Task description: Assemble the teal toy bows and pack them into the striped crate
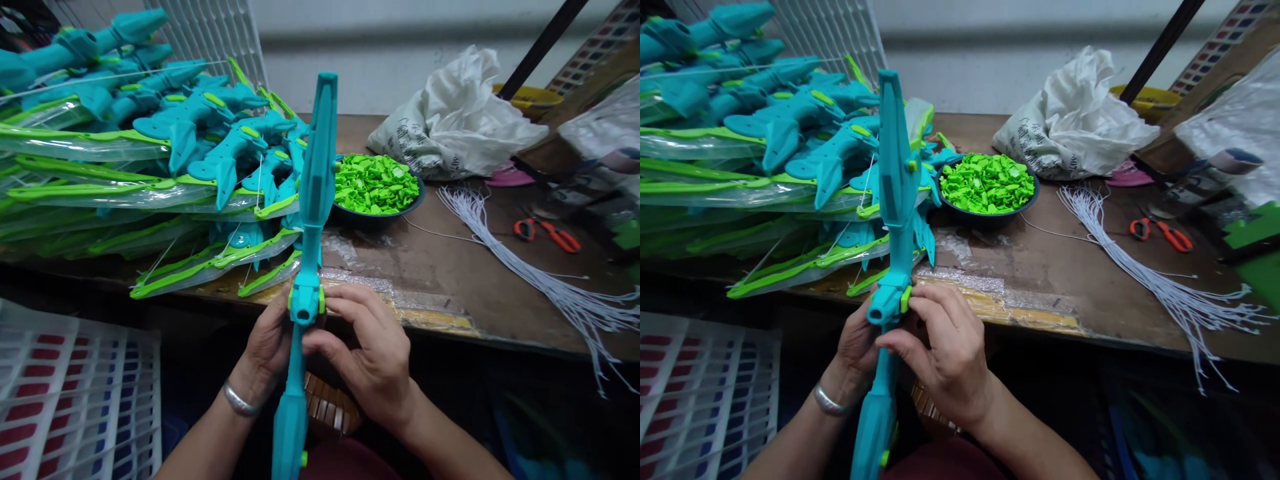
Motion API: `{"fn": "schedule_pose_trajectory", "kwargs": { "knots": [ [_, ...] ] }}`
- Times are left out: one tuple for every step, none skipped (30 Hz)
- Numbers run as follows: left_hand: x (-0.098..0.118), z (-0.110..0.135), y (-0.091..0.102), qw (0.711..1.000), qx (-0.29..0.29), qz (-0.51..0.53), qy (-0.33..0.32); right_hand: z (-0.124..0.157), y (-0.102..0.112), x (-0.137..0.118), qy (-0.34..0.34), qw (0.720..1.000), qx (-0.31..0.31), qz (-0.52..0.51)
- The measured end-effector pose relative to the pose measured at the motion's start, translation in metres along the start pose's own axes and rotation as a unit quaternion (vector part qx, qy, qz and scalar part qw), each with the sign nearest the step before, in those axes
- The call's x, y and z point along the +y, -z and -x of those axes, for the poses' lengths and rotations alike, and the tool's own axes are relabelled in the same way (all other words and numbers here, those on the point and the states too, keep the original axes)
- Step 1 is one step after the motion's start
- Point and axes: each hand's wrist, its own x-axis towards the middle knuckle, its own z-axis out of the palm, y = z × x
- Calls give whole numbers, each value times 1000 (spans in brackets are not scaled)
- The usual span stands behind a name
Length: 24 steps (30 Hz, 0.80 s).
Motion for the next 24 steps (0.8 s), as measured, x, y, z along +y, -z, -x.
{"fn": "schedule_pose_trajectory", "kwargs": {
  "knots": [
    [2,2,-3,999,4,-33,-33,0,1,-1,-14,1000,-6,21],
    [4,5,-6,996,-4,-73,-60,-1,3,-2,-28,999,-16,41],
    [6,7,-7,990,-17,-115,-82,-1,6,-3,-41,997,-31,53],
    [8,10,-7,983,-25,-154,-101,-1,9,-3,-57,996,-50,55],
    [10,13,-7,975,-31,-187,-115,-1,12,-4,-76,993,-73,45],
    [13,16,-5,968,-38,-214,-124,-1,16,-3,-97,990,-97,29],
    [14,19,-4,962,-48,-237,-126,0,20,-3,-118,985,-125,13],
    [16,21,-3,956,-61,-259,-124,0,23,-2,-134,979,-156,0],
    [17,24,-2,950,-72,-282,-117,2,26,0,-143,972,-185,-9],
    [18,26,-3,942,-81,-306,-108,4,29,1,-143,968,-208,-17],
    [17,29,-4,935,-85,-329,-103,7,30,4,-137,965,-221,-27],
    [16,31,-5,928,-83,-349,-101,10,30,6,-129,965,-224,-44],
    [15,33,-7,921,-79,-366,-102,14,30,8,-124,965,-220,-65],
    [12,34,-8,916,-77,-381,-104,19,28,10,-123,965,-212,-89],
    [10,36,-8,911,-77,-391,-106,24,27,12,-126,964,-206,-110],
    [6,38,-8,907,-81,-398,-108,29,25,14,-130,963,-201,-127],
    [3,39,-7,904,-88,-404,-107,35,24,15,-132,961,-198,-138],
    [0,40,-5,901,-94,-410,-105,40,24,17,-132,961,-196,-144],
    [-3,40,-2,899,-98,-415,-103,45,24,18,-132,961,-195,-145],
    [-6,40,0,899,-100,-415,-99,50,24,20,-133,961,-196,-144],
    [-9,40,3,901,-98,-412,-92,54,25,22,-138,960,-200,-140],
    [-12,39,5,907,-94,-403,-82,58,26,24,-146,958,-208,-134],
    [-14,38,8,914,-87,-390,-71,62,28,26,-156,954,-221,-129],
    [-16,36,10,922,-80,-374,-56,64,29,29,-164,950,-235,-125]
  ]
}}
